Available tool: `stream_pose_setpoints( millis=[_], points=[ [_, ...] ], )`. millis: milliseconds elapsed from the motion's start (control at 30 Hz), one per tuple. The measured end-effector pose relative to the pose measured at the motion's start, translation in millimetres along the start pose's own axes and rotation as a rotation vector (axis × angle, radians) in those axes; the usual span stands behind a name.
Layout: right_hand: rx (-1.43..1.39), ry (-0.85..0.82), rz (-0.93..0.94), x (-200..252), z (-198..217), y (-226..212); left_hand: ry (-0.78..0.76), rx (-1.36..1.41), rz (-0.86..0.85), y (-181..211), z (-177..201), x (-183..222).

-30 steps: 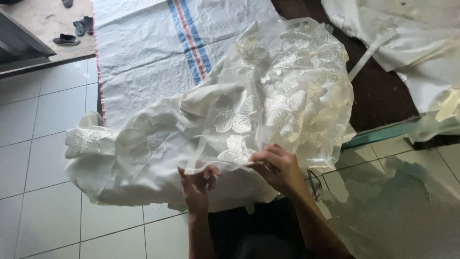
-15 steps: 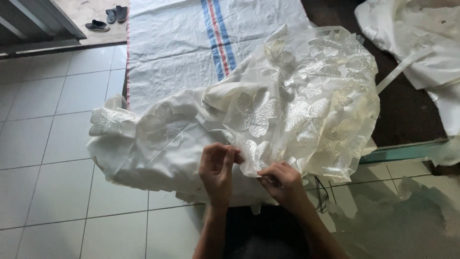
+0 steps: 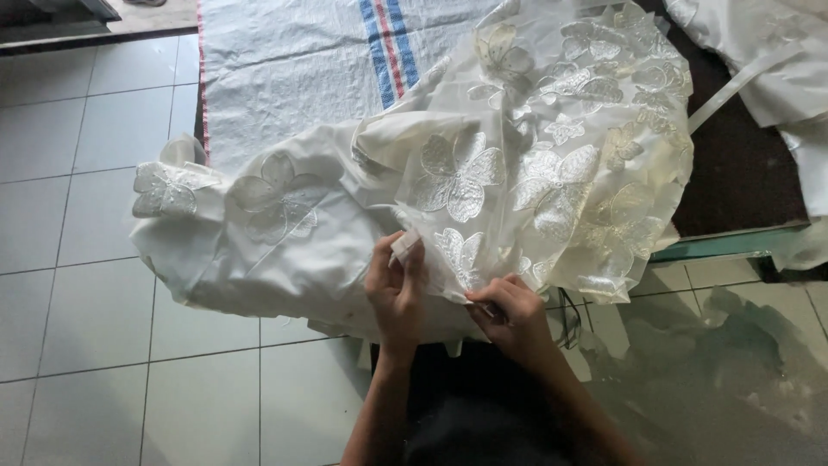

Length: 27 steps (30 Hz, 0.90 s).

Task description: Trimming loose threads from a white lacy garment using manual thread snips.

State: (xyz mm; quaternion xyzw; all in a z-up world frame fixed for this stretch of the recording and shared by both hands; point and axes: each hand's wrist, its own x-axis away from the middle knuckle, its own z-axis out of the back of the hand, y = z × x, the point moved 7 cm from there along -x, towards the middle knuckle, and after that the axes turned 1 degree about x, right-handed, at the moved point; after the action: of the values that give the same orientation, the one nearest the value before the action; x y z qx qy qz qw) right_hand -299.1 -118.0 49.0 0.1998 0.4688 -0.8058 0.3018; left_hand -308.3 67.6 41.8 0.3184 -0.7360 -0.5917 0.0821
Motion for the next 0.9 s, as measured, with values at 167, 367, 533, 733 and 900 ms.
stream_pose_setpoints(
  millis=[167,367,533,733,900],
  points=[
    [-0.002,0.02,-0.024,4.1,-2.6,1.8,0.027,-0.114,-0.163,40.8,-6.9,-11.5],
    [-0.023,0.028,-0.044,0.7,1.5,-4.4,0.014,-0.076,-0.152,46.5,-14.0,-12.5],
    [-0.03,0.042,-0.065,4.4,3.6,0.2,0.005,0.011,-0.085,37.3,-15.4,-9.5],
    [-0.044,0.034,-0.099,6.9,8.1,-0.2,-0.048,0.095,-0.025,20.6,-12.1,-2.6],
    [-0.481,0.119,-0.333,38.2,20.8,52.7,-0.195,-0.028,-0.201,44.0,-35.3,12.2]
  ],
)
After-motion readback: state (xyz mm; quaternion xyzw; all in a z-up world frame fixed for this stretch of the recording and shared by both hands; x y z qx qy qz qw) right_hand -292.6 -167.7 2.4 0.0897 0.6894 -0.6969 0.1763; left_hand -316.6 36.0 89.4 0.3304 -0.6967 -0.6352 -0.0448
